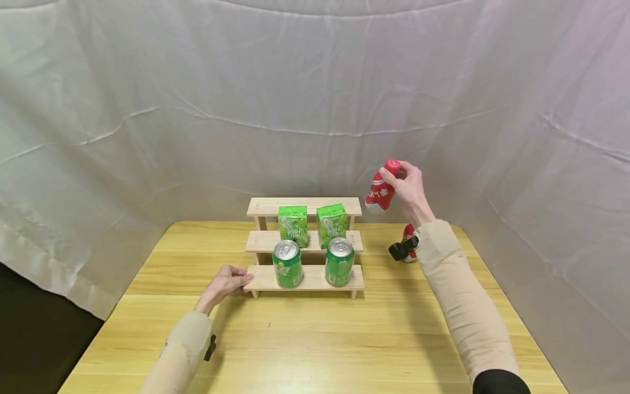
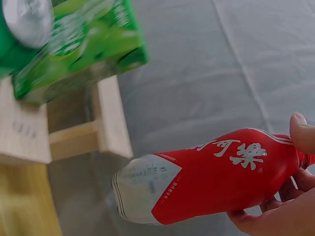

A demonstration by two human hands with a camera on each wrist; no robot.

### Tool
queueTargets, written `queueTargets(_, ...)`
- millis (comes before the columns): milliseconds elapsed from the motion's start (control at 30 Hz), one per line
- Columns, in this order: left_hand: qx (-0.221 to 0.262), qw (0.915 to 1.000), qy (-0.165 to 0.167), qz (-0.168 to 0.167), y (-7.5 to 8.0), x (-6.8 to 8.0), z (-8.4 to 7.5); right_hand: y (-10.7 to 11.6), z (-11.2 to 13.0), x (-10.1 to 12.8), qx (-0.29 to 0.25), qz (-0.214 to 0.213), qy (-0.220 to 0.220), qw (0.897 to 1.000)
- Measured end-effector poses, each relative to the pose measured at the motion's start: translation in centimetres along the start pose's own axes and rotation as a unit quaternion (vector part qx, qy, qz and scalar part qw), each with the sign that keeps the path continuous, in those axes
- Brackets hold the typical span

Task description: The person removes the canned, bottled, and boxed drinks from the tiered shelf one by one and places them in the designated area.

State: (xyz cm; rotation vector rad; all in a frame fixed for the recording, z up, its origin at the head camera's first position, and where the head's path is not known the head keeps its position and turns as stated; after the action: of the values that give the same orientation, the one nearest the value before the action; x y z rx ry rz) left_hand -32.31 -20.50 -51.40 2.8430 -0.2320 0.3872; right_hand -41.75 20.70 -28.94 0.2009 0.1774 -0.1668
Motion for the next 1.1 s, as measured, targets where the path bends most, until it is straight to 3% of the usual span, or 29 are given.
queueTargets(667, 0.012, 0.9999, -0.003, 0.002, -0.1, 0.2, -0.2, 0.9, -11.0, 1.0, 0.035, -0.004, -0.096, 0.995)
queueTargets(1100, 0.009, 0.9999, 0.000, -0.006, 0.1, 0.0, 0.1, 0.4, -14.8, 1.8, 0.051, 0.002, -0.126, 0.991)
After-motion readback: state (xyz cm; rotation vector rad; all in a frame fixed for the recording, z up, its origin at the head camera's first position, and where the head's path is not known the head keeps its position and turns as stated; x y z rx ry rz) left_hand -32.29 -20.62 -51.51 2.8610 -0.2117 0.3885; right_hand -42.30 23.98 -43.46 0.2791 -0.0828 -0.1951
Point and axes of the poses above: each hand's wrist, its own x-axis away from the middle knuckle, its own y-axis out of the back of the hand, z = x × y, the point moved 8 cm from there along -x, towards the middle knuckle, and after that the axes turned 4 degrees about x, right-handed, at the moved point
